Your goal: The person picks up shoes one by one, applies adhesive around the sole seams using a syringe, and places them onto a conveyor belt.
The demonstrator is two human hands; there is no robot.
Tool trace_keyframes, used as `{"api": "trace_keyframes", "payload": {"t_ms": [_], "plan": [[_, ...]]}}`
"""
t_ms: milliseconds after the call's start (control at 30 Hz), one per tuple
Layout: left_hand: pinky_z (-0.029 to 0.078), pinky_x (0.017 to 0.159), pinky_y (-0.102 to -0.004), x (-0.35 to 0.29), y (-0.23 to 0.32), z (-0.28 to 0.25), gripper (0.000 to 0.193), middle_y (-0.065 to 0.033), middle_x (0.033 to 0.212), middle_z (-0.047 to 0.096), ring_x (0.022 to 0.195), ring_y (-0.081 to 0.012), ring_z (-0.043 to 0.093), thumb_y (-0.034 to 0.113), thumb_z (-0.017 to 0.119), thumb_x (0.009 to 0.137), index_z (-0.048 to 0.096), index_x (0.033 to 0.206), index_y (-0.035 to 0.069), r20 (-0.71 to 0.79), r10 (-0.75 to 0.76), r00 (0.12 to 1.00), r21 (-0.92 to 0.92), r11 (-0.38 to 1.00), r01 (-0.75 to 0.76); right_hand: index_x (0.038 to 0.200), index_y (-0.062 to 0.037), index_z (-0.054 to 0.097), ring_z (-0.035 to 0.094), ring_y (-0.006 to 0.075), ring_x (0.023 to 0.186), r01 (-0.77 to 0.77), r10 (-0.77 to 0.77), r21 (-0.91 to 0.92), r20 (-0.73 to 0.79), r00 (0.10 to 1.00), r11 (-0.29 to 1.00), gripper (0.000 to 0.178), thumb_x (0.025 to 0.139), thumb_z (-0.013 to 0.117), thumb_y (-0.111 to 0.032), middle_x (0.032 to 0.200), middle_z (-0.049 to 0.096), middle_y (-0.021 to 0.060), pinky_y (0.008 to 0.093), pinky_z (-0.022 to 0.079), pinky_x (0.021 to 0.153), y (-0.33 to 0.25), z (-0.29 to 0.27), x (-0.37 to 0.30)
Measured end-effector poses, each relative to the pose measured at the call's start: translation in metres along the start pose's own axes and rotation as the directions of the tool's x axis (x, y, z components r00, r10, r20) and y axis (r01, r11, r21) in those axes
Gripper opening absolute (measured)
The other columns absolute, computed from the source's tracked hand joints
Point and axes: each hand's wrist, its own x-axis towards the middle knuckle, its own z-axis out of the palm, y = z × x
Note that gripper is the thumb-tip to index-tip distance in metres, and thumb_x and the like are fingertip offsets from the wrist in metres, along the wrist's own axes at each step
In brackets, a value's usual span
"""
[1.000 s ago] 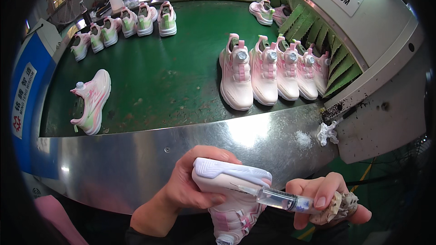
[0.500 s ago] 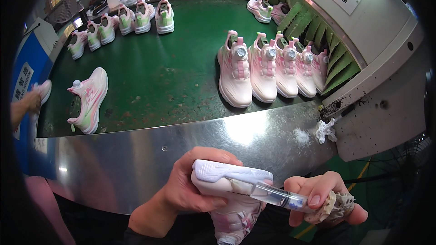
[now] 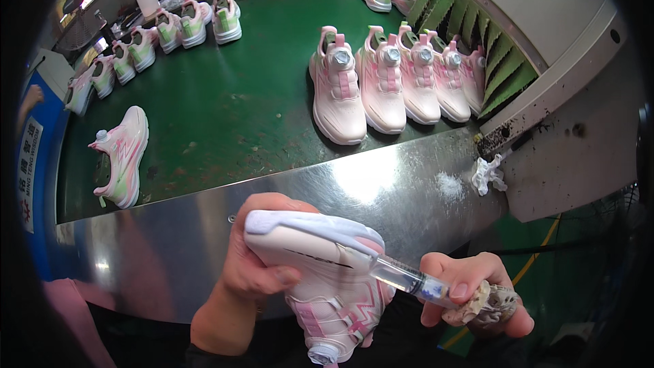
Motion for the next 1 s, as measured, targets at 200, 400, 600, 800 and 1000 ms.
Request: {"api": "trace_keyframes", "payload": {"t_ms": [200, 400, 600, 800, 1000], "plan": [[0.055, 0.081, -0.0479, 0.008, -0.001, 0.006, 0.064, -0.0196, 0.101, 0.06, 0.094, -0.0352, 0.064, 0.02, 0.077, 0.068, 0.041, 0.119, 0.005, -0.124, -0.12, 0.985, -0.082, 0.991, 0.11, 0.118, -0.0004, 0.054, 0.058, 0.0253, 0.093, 0.061, -0.06, -0.041, 0.011, 0.998, 0.997, 0.07, 0.077, 0.069, -0.055, 0.102, 0.056, 0.0188, 0.0288, 0.046, 0.079, 0.014, -0.019, -0.015], [0.054, 0.081, -0.054, 0.01, -0.003, 0.011, 0.062, -0.0211, 0.104, 0.06, 0.091, -0.0386, 0.064, 0.037, 0.072, 0.071, 0.046, 0.117, 0.005, -0.193, -0.18, 0.965, -0.053, 0.983, 0.173, 0.119, -0.0001, 0.052, 0.059, 0.0252, 0.095, 0.001, -0.001, -0.023, -0.002, 1.0, 1.0, 0.073, 0.076, 0.069, -0.056, 0.103, 0.053, 0.0172, 0.0292, 0.047, 0.08, 0.024, -0.028, -0.025], [0.052, 0.084, -0.0502, 0.01, -0.014, -0.011, 0.069, -0.0192, 0.111, 0.059, 0.098, -0.0343, 0.062, 0.048, 0.066, 0.073, 0.048, 0.122, 0.003, -0.29, -0.169, 0.942, 0.028, 0.982, 0.185, 0.119, 0.0044, 0.051, 0.058, 0.0254, 0.094, -0.018, 0.019, 0.029, -0.053, 0.998, 0.999, 0.076, 0.075, 0.072, -0.053, 0.102, 0.053, 0.0171, 0.0294, 0.048, 0.08, 0.036, -0.037, -0.039], [0.048, 0.093, -0.0489, 0.007, -0.016, -0.027, 0.061, -0.0193, 0.123, 0.056, 0.107, -0.0327, 0.059, 0.042, 0.059, 0.085, 0.046, 0.13, 0.003, -0.161, -0.23, 0.96, -0.164, 0.965, 0.204, 0.118, 0.0083, 0.052, 0.057, 0.0243, 0.093, -0.056, 0.059, 0.033, -0.086, 0.995, 0.998, 0.077, 0.074, 0.075, -0.051, 0.101, 0.056, 0.0188, 0.0279, 0.048, 0.078, 0.038, -0.038, -0.058], [0.052, 0.088, -0.0417, -0.007, -0.004, -0.052, 0.059, -0.0187, 0.114, 0.06, 0.102, -0.0287, 0.062, 0.038, 0.058, 0.084, 0.048, 0.125, -0.003, -0.367, -0.23, 0.901, -0.089, 0.973, 0.212, 0.114, 0.0062, 0.057, 0.058, 0.0193, 0.088, -0.017, 0.012, -0.062, -0.089, 0.996, 0.998, 0.076, 0.073, 0.073, -0.055, 0.097, 0.067, 0.0152, 0.0243, 0.036, 0.067, 0.04, -0.036, -0.071]]}}
